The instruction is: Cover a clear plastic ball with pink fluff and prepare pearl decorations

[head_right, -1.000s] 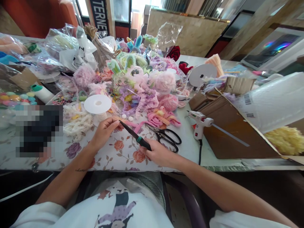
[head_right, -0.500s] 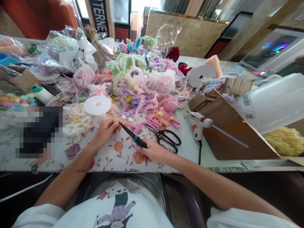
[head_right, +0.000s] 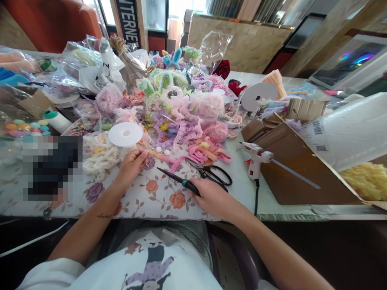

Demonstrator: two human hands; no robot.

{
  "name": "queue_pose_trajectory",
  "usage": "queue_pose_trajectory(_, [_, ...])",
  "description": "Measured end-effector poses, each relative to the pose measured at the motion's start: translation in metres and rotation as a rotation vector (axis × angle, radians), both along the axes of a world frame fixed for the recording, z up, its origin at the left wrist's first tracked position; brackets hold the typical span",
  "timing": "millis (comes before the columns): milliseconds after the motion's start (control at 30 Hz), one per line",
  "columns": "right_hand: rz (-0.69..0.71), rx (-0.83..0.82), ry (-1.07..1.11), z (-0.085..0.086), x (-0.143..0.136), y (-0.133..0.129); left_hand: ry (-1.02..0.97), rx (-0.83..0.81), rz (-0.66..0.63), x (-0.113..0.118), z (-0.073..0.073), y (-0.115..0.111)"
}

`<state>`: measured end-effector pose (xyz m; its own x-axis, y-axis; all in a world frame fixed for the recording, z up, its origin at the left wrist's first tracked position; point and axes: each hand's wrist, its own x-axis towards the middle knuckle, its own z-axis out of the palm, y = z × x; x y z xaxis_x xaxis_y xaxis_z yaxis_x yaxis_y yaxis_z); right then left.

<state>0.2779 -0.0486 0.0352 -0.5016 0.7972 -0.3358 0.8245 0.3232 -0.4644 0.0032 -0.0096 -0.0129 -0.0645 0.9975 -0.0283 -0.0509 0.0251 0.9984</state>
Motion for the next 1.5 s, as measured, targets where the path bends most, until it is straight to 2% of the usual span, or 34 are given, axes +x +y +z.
queue_pose_trajectory(167, [0.139,0.325,-0.052,-0.016,0.002,0.003,-0.102,-0.034,0.010,0.000,0.003,-0.001])
queue_pose_trajectory(300, [0.271,0.404,0.007,-0.023,-0.012,0.006,-0.174,-0.039,0.030,-0.002,0.005,0.001])
queue_pose_trajectory(400, [0.300,0.431,0.013,-0.025,-0.025,0.009,-0.182,-0.041,0.042,-0.003,0.004,0.002])
queue_pose_trajectory(500, [0.212,0.489,0.110,-0.024,-0.037,0.014,-0.161,-0.054,0.012,-0.002,0.003,0.002])
queue_pose_trajectory(567, [0.078,0.469,0.263,-0.023,-0.046,0.022,-0.117,-0.050,-0.035,-0.001,0.004,0.001])
queue_pose_trajectory(633, [-0.097,0.325,0.465,-0.023,-0.059,0.032,-0.048,-0.034,-0.077,0.001,0.005,-0.001])
queue_pose_trajectory(700, [-0.261,0.086,0.683,-0.025,-0.075,0.044,0.030,-0.018,-0.100,0.002,0.005,-0.002])
queue_pose_trajectory(733, [-0.320,-0.025,0.784,-0.026,-0.083,0.049,0.065,-0.011,-0.110,0.002,0.005,-0.002])
queue_pose_trajectory(800, [-0.399,-0.140,0.953,-0.030,-0.098,0.057,0.120,0.002,-0.125,0.002,0.004,-0.002])
queue_pose_trajectory(967, [-0.478,-0.065,1.090,-0.038,-0.114,0.062,0.160,0.017,-0.140,0.001,0.002,-0.001])
queue_pose_trajectory(1300, [-0.574,0.085,1.133,-0.039,-0.103,0.065,0.294,0.053,-0.084,-0.001,0.005,-0.003])
queue_pose_trajectory(1433, [-0.583,0.094,1.153,-0.039,-0.103,0.065,0.287,0.071,-0.074,-0.001,0.002,-0.002])
queue_pose_trajectory(1500, [-0.568,0.048,1.177,-0.039,-0.102,0.063,0.261,0.086,-0.065,0.000,0.002,-0.002])
